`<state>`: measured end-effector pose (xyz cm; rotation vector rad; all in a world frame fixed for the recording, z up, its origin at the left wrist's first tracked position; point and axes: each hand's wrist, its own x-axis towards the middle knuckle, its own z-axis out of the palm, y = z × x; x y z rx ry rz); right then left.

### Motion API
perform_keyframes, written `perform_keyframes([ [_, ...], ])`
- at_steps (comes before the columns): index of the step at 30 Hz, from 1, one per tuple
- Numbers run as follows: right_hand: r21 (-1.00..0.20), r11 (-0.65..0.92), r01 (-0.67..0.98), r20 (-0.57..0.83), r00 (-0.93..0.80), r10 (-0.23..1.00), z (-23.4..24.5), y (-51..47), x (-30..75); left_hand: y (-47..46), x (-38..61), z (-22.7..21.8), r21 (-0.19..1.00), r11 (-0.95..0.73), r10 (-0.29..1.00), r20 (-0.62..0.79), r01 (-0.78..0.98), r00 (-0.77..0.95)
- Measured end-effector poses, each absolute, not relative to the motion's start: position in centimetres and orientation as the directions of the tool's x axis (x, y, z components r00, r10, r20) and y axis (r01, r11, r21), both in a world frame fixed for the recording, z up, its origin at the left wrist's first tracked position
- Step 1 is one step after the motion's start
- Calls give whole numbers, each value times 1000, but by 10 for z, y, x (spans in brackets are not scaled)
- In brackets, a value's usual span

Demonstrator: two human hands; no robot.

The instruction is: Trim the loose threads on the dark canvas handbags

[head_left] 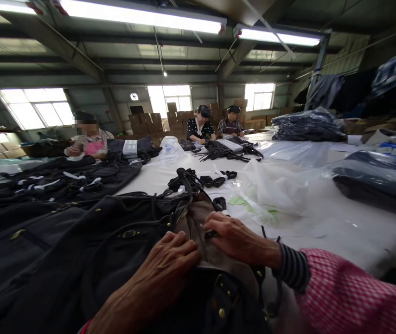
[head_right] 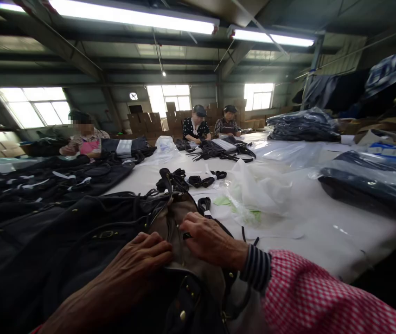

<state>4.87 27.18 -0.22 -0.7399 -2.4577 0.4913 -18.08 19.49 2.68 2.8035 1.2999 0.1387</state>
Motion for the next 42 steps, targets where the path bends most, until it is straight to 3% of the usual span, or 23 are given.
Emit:
perform_keyframes([
  [3, -236, 843, 484, 251, -807, 534, -26, 295, 41, 195, -187, 19, 75, -657, 754, 71, 750, 653],
  [7, -128, 751, 647, 208, -723, 658, -37, 315, 65, 190, -190, 14, 68, -682, 731, 82, 728, 677],
  [10, -195, 729, 656, 251, -685, 684, -29, 315, 72, 184, -184, 22, 104, -659, 751, 54, 744, 658],
  [15, -454, 762, 462, 412, -649, 639, -19, 277, 54, 170, -172, 47, 194, -688, 717, 26, 700, 697],
  [21, -728, 593, 343, 269, -653, 708, -33, 245, 67, 161, -176, 50, 181, -713, 696, 61, 678, 715],
  [26, -699, 604, 384, 196, -709, 677, -35, 243, 73, 159, -174, 61, 304, -680, 701, 2, 667, 713],
  [30, -681, 660, 319, 160, -814, 559, -22, 245, 67, 168, -163, 59, 387, -615, 705, -120, 687, 699],
  [35, -750, 631, 196, 140, -887, 441, -19, 255, 68, 184, -158, 33, 241, -540, 804, -135, 807, 578],
  [39, -831, 545, 115, 196, -855, 479, -33, 258, 68, 181, -164, 19, 206, -481, 854, -110, 852, 509],
  [42, -805, 584, 107, 240, -840, 486, -40, 255, 68, 174, -165, 19, 95, -530, 842, -63, 843, 536],
])
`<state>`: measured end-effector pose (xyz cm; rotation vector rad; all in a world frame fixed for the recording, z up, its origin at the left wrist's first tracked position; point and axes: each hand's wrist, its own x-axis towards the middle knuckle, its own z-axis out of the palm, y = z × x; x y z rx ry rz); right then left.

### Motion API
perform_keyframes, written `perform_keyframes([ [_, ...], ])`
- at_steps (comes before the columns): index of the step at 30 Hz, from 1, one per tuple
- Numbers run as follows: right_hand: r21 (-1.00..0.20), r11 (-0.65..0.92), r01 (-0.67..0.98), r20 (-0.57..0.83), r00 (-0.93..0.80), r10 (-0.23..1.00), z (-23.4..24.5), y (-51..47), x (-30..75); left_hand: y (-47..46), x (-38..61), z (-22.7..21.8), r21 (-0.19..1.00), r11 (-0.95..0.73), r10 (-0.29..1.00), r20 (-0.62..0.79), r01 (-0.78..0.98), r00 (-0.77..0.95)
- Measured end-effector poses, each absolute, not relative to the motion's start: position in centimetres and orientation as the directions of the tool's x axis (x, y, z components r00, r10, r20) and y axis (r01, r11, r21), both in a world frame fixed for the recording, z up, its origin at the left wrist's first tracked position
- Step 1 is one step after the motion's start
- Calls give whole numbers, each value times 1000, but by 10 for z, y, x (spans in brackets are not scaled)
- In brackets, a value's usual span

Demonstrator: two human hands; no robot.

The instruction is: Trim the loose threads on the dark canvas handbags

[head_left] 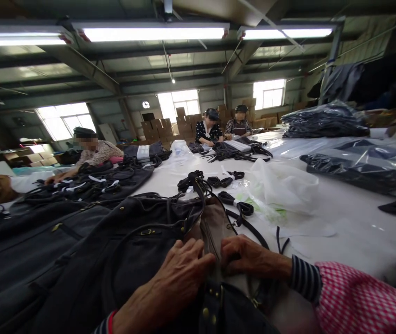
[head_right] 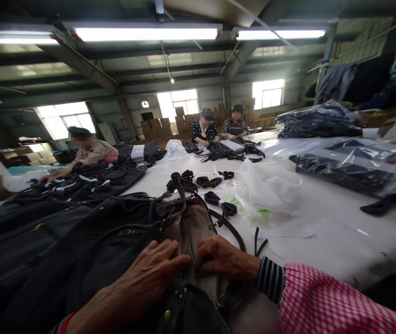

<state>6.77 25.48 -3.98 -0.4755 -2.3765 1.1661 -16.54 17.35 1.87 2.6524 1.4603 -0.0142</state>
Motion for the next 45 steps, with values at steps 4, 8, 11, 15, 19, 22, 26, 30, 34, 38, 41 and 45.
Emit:
perform_keyframes([
  [4, -621, 754, 215, 273, -842, 465, -44, 251, 66, 173, -158, 26, 5, -594, 804, -25, 804, 594],
  [8, -328, 856, 400, 308, -811, 497, -45, 256, 53, 189, -151, 27, 58, -504, 863, -16, 862, 505],
  [11, -217, 819, 531, 322, -754, 573, -45, 264, 37, 205, -149, 25, 79, -342, 939, -19, 936, 345],
  [15, -227, 792, 567, 394, -690, 607, -50, 269, 26, 219, -150, 18, 188, -254, 964, -36, 949, 265],
  [19, -192, 859, 474, 497, -708, 501, -57, 269, 25, 223, -150, 4, 241, -207, 978, 35, 948, 205],
  [22, -251, 872, 421, 545, -683, 487, -60, 271, 24, 230, -153, -7, 311, -167, 986, 55, 936, 158],
  [26, -453, 838, 303, 548, -647, 530, -52, 273, 30, 237, -155, -15, 369, -157, 987, 72, 916, 141],
  [30, -639, 724, 259, 451, -636, 626, -34, 271, 54, 234, -152, -18, 377, -226, 973, 124, 898, 193],
  [34, -812, 526, 252, 197, -731, 654, -20, 278, 92, 230, -148, -17, 322, -211, 977, 105, 923, 186],
  [38, -911, 322, 259, 1, -779, 628, -5, 293, 120, 228, -146, -11, 285, -188, 982, 81, 940, 172],
  [41, -912, 234, 337, -37, -635, 772, 5, 312, 118, 227, -146, -6, 271, -214, 977, 73, 938, 202],
  [45, -619, 389, 682, 96, -426, 900, 2, 343, 87, 225, -145, -2, 224, -226, 974, 62, 948, 217],
])
